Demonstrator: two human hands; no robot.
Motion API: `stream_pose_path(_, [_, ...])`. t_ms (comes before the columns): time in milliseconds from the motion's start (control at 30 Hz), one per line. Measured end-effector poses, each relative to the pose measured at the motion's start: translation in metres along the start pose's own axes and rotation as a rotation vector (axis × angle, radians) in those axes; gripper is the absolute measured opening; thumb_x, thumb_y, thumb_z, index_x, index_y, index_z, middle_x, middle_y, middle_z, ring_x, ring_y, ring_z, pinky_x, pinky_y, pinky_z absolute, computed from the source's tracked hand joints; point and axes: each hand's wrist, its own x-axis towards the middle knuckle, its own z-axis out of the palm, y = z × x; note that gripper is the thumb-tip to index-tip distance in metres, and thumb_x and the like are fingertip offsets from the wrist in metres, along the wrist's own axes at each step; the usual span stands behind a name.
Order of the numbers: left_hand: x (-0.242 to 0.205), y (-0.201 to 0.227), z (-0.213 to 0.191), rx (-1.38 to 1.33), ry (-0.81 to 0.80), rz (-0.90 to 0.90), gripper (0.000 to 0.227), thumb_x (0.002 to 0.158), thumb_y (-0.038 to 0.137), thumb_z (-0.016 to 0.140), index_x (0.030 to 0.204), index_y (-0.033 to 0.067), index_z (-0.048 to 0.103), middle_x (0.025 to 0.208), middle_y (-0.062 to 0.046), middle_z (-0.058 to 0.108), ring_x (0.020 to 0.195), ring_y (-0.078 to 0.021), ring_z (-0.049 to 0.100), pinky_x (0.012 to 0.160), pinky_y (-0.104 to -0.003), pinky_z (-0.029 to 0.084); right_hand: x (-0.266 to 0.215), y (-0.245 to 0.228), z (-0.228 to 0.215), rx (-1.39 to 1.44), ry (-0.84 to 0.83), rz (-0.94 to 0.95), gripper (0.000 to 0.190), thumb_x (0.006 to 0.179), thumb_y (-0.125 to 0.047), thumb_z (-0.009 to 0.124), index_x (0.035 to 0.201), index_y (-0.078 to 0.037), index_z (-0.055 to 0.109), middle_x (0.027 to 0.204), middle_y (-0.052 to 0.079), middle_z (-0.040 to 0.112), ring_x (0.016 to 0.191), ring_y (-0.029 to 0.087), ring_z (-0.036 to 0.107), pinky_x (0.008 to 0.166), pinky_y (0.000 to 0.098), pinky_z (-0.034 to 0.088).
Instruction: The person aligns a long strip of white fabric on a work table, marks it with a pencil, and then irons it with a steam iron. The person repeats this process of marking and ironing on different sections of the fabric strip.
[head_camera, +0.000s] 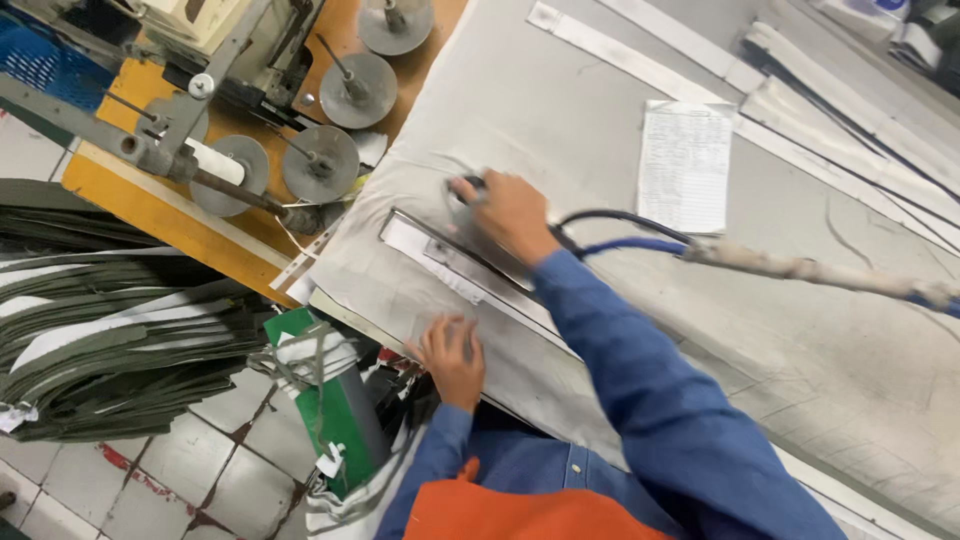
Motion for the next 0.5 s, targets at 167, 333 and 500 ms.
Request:
stream_pose_path(167, [-0.074,0.046,-0.002,-0.057,-0.188,-0.128,0.015,0.084,0.011,0.055,0.093,0.0183,0.065,0.100,0.002,0.053,0.114,-0.0257,0.046,0.103,-0.068,0.012,-0.136,0.092,-0.089,-0.086,-0.089,0.010,0.052,0.087,-0.054,0.048,0.092,-0.004,0.062,0.080,0.025,0.064,0.083,0.043,0.063,0.072,0.0548,0.050])
stream_pose_path(333, [-0.102,0.106,0.023,-0.089,-0.287,0.027,0.016,0.082,0.015,0.057,0.091,0.0253,0.065,0.097,0.008,0.055,0.114,-0.0212,0.046,0.103,-0.065,0.009,-0.274,0.263,-0.135,-0.175,-0.072,0.071,0.034,0.076,-0.054,0.059,0.084,-0.021,0.061,0.071,0.011,0.069,0.073,0.035,0.068,0.070,0.0461,0.054])
stream_pose_path(500, [-0.111,0.163,0.044,-0.224,-0.319,0.203,0.024,0.077,0.008,0.059,0.093,0.0252,0.066,0.095,0.008,0.057,0.113,-0.0237,0.047,0.098,-0.071,0.012,-0.381,0.464,-0.153,-0.366,0.363,0.155,0.016,0.085,-0.039,0.063,0.085,-0.023,0.067,0.073,0.002,0.068,0.068,0.022,0.065,0.065,0.0328,0.050])
